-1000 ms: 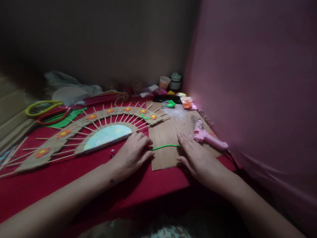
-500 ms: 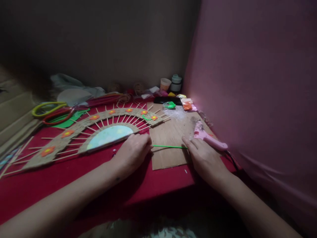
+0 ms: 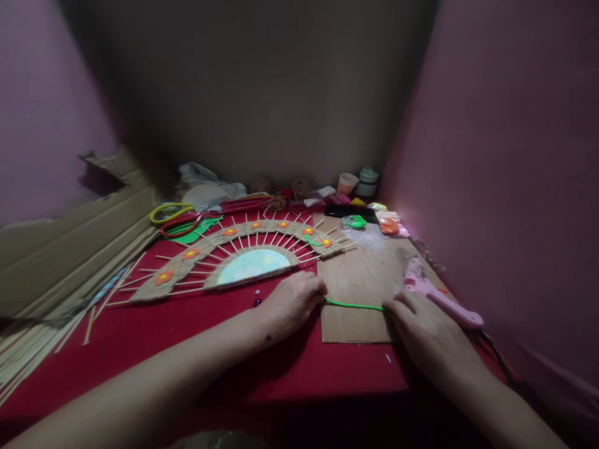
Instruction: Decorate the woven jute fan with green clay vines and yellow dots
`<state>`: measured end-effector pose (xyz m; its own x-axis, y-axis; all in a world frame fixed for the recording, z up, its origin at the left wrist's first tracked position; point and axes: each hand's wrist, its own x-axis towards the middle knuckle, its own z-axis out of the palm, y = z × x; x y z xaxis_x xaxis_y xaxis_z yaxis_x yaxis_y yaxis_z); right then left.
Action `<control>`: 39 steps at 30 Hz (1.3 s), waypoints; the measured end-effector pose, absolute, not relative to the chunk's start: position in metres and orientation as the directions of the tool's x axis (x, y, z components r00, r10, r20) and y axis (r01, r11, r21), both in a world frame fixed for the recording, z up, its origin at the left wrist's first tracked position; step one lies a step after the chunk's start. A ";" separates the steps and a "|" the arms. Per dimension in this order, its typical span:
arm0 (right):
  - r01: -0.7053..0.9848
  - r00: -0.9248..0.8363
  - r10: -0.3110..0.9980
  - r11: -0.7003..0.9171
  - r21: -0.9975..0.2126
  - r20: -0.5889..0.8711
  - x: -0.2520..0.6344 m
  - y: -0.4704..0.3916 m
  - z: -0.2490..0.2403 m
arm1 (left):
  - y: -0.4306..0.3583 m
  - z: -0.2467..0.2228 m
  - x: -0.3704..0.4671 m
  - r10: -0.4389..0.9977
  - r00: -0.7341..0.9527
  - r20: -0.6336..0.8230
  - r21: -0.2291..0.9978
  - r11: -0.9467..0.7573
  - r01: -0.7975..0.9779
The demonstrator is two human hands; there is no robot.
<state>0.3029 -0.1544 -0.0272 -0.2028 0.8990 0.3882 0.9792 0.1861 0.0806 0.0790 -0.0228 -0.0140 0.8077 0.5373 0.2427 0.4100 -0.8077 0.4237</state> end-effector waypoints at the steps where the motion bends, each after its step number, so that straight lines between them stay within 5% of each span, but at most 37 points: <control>1: 0.981 -0.192 0.906 0.183 0.061 0.377 0.303 -0.154 -0.027 | -0.023 -0.013 0.079 0.541 0.806 0.240 0.430 -0.804 0.411; 13: 0.982 -0.189 0.905 0.183 0.052 0.382 0.304 -0.149 -0.025 | -0.025 0.011 0.081 0.532 0.799 0.279 0.470 -0.801 0.370; 20: 0.984 -0.170 0.907 0.177 0.018 0.385 0.304 -0.147 -0.026 | -0.023 0.032 0.092 0.461 0.833 0.306 0.301 -0.877 0.375; 25: 0.957 -0.085 0.905 0.191 -0.218 0.418 0.306 -0.151 -0.021 | -0.022 0.042 0.092 0.465 0.846 0.260 0.265 -0.877 0.400; 31: 0.787 0.075 0.980 0.057 -0.614 0.187 0.299 -0.144 0.004 | -0.013 0.063 0.078 0.586 0.787 0.190 0.362 -0.787 0.499; 39: 0.682 -0.040 0.991 0.118 -0.722 0.125 0.278 -0.088 0.035 | 0.023 0.086 0.042 0.701 0.709 0.078 0.424 -0.667 0.613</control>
